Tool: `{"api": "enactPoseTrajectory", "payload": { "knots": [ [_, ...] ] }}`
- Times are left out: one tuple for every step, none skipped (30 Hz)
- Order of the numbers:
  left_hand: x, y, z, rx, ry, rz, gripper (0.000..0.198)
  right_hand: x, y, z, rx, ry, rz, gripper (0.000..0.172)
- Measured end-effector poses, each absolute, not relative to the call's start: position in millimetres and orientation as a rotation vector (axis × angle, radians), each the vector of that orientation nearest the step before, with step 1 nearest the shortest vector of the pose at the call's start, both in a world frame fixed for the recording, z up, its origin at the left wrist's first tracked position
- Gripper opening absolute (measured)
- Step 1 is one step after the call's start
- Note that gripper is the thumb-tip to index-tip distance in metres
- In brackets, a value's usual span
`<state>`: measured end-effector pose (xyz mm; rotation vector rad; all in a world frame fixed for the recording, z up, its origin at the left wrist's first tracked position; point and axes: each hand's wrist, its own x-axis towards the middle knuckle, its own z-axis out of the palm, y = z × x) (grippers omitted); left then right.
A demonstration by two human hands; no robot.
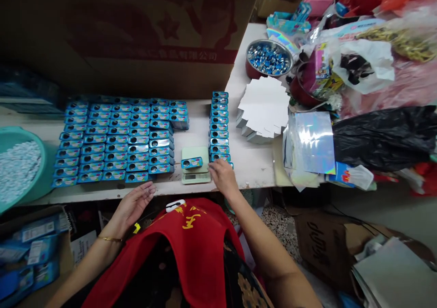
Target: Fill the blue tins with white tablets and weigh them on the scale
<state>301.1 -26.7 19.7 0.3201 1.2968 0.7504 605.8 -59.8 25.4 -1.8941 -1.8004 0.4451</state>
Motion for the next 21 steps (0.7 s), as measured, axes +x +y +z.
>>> {"api": "enactPoseTrajectory", "payload": {
  "knots": [
    [301, -29, 18, 0.31, 1.313, 0.746, 0.022, 614, -67, 23, -1.893, -1.703, 0.482, 0.019],
    [301, -30, 17, 0.311, 1.326, 0.745, 0.022, 620, -73, 20, -1.888, -1.626, 0.513, 0.019],
    [301, -30, 17, 0.325, 1.333, 0.748, 0.022, 625, -78, 18, -1.882, -1.571, 0.534, 0.018],
    [301, -30, 17, 0.35, 1.334, 0.752, 0.023, 628, -81, 16, -1.877, -1.532, 0.542, 0.018],
    [302, -29, 18, 0.383, 1.331, 0.754, 0.023, 630, -84, 15, -1.872, -1.508, 0.542, 0.017],
    [303, -28, 19, 0.424, 1.33, 0.756, 0.024, 632, -84, 15, -1.868, -1.494, 0.536, 0.017],
    [304, -27, 20, 0.472, 1.333, 0.758, 0.024, 632, -84, 15, -1.867, -1.485, 0.531, 0.017],
    [306, -26, 21, 0.526, 1.342, 0.757, 0.025, 632, -83, 16, -1.865, -1.48, 0.529, 0.017],
    [308, -25, 22, 0.589, 1.356, 0.755, 0.025, 631, -81, 16, -1.863, -1.477, 0.529, 0.017],
    [310, -23, 23, 0.664, 1.371, 0.754, 0.025, 630, -79, 16, -1.861, -1.477, 0.529, 0.017],
    [314, -20, 23, 0.747, 1.384, 0.755, 0.025, 630, -76, 16, -1.857, -1.478, 0.528, 0.017],
    [319, -18, 22, 0.838, 1.394, 0.752, 0.024, 629, -74, 15, -1.855, -1.48, 0.526, 0.017],
    [324, -14, 21, 0.933, 1.4, 0.744, 0.024, 627, -71, 15, -1.853, -1.483, 0.523, 0.017],
    [331, -10, 20, 1.023, 1.4, 0.73, 0.024, 626, -69, 14, -1.85, -1.488, 0.521, 0.017],
    [338, -5, 18, 1.104, 1.393, 0.712, 0.024, 625, -66, 14, -1.847, -1.496, 0.522, 0.017],
    [346, 0, 16, 1.18, 1.382, 0.689, 0.024, 623, -64, 13, -1.841, -1.506, 0.524, 0.017],
    [354, 6, 14, 1.255, 1.365, 0.666, 0.023, 621, -63, 13, -1.834, -1.517, 0.527, 0.016],
    [362, 11, 13, 1.34, 1.347, 0.648, 0.023, 620, -61, 13, -1.825, -1.529, 0.531, 0.016],
    [370, 16, 12, 1.434, 1.329, 0.637, 0.022, 618, -60, 13, -1.816, -1.538, 0.534, 0.016],
    [377, 20, 12, 1.534, 1.309, 0.631, 0.022, 617, -59, 13, -1.809, -1.545, 0.537, 0.017],
    [383, 23, 12, 1.636, 1.285, 0.626, 0.021, 616, -59, 13, -1.803, -1.551, 0.541, 0.017]
  ]
}}
